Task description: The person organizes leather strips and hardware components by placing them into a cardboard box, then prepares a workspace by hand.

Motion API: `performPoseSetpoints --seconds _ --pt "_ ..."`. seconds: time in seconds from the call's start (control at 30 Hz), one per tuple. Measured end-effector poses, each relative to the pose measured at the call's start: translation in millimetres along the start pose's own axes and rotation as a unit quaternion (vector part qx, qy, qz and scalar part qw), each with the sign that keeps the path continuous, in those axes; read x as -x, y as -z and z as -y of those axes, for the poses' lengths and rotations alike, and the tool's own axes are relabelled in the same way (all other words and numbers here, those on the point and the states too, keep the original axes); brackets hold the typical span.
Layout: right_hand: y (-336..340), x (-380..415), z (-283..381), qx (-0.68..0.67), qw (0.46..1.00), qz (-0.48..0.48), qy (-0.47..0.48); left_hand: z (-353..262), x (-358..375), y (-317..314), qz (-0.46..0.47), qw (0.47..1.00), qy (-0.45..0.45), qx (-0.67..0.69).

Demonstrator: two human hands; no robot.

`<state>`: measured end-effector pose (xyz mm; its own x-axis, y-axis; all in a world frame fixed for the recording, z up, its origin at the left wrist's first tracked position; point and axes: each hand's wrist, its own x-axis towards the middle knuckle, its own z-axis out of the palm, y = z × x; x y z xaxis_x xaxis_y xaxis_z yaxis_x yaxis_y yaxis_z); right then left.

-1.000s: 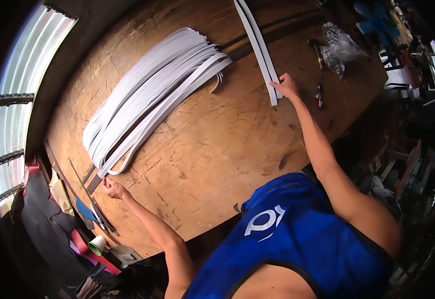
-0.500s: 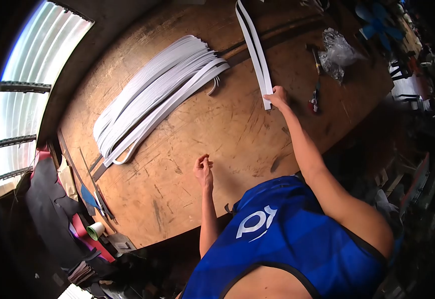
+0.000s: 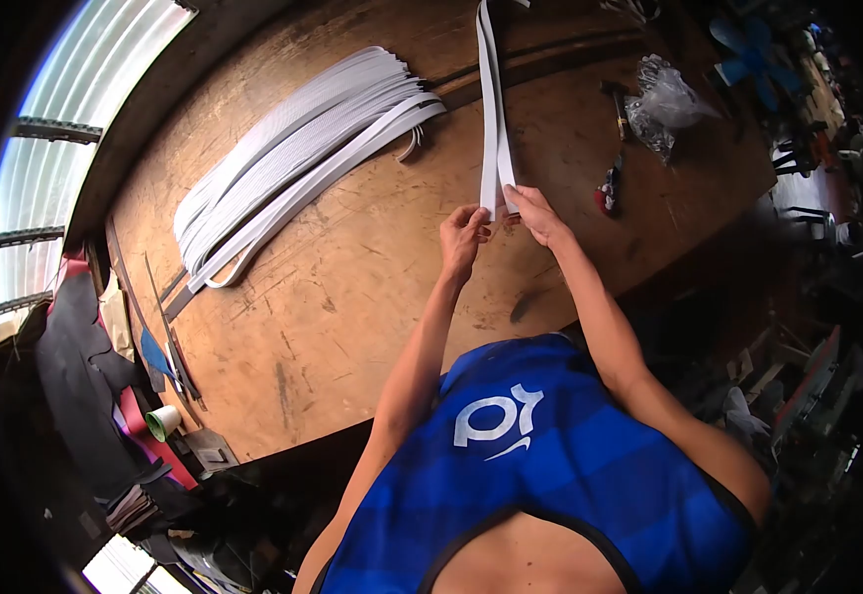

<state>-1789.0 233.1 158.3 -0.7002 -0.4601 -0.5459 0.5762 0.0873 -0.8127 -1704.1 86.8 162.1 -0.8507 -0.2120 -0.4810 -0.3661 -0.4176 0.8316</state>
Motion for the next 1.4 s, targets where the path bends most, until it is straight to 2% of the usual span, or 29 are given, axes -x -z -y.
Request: performPoseSetpoints --seconds 0.03,0.13,0.2,0.23,0.33,0.37,0.43,0.5,0.57,0.7,0.8,0.93,0.97,1.0,1.03,1.1,1.17,1.2,1.23,1.3,1.37,1.4 --pt "-0.6 2.0 -7.3 -0.049 0.999 0.021 -0.009 1.8 2.5 0.0 0.0 1.0 0.0 0.001" --pt "-14.5 10.3 -18.0 -0.054 0.996 0.045 -0.049 9.0 8.5 4.8 -0.013 1.0 -0.009 0.019" --pt "-30.1 20.6 -14.8 -0.055 0.995 0.058 -0.061 10.6 12.7 4.4 -0.009 0.999 0.036 0.012" --pt "-33.6 19.7 -16.5 -0.052 0.995 0.06 -0.058 11.1 14.5 3.6 -0.01 0.999 0.031 0.014" --pt "-42.4 14.9 -17.0 -0.173 0.973 0.142 -0.056 -1.7 31.6 0.2 -0.051 0.997 -0.011 0.05" --pt "-47.9 14.4 -10.3 -0.173 0.973 0.142 -0.053 -0.6 35.6 6.1 -0.049 0.997 -0.013 0.049" --pt "-62.5 6.0 3.1 -0.261 0.958 0.096 -0.071 5.2 41.7 25.2 -0.009 0.997 -0.053 -0.047" --pt "-65.4 -24.0 4.0 -0.289 0.954 0.077 -0.037 8.4 56.0 49.8 -0.002 0.994 -0.041 -0.102" --pt "-64.0 -65.0 9.5 -0.344 0.938 0.047 -0.007 7.6 80.3 81.9 0.0 0.991 -0.028 -0.133" --pt "-50.7 -130.8 47.6 -0.346 0.938 0.022 0.01 12.6 126.3 176.4 -0.025 0.991 0.021 -0.132" --pt "-29.9 -168.6 79.9 -0.359 0.932 0.025 0.036 -18.0 162.3 244.3 -0.044 0.983 0.047 -0.175" --pt "-10.4 -194.5 116.9 -0.37 0.926 -0.003 0.076 -53.9 189.8 351.6 -0.115 0.957 0.084 -0.254" --pt "-7.0 -198.0 122.3 -0.362 0.928 0.002 0.088 -52.7 189.6 387.7 -0.137 0.963 0.063 -0.225" --pt "8.6 -217.7 113.2 -0.359 0.923 0.078 0.117 -66.6 189.4 413.2 -0.16 0.956 0.052 -0.239" --pt "-1.5 -214.9 117.2 -0.357 0.924 0.077 0.113 -80.4 185.6 437.1 -0.184 0.956 0.024 -0.225" --pt "-32.2 -199.9 133.1 -0.315 0.944 0.007 0.094 -104.7 170.4 492.6 -0.219 0.935 -0.01 -0.28" --pt "-50.3 -201.2 133.9 -0.301 0.951 0.03 0.068 -134.5 150.3 522.3 -0.288 0.914 -0.018 -0.284" --pt "-54.0 -209.9 129.7 -0.258 0.965 0.015 0.053 -144.7 138.6 548.6 -0.27 0.92 -0.019 -0.285" --pt "-55.5 -219.3 125.6 -0.214 0.976 -0.001 0.038 -157.8 128.3 561.3 -0.287 0.898 -0.014 -0.334" --pt "-58.5 -228.4 116.4 -0.184 0.982 -0.041 0.02 -176.6 111.3 575.7 -0.345 0.808 -0.025 -0.477" --pt "-59.0 -234.4 105.9 -0.065 0.996 -0.055 0.032 -183.1 93.4 596.4 -0.341 0.811 -0.057 -0.472" --pt "-62.3 -235.8 100.9 -0.055 0.995 -0.073 0.038 -184.2 86.1 599.6 -0.336 0.812 -0.055 -0.474"
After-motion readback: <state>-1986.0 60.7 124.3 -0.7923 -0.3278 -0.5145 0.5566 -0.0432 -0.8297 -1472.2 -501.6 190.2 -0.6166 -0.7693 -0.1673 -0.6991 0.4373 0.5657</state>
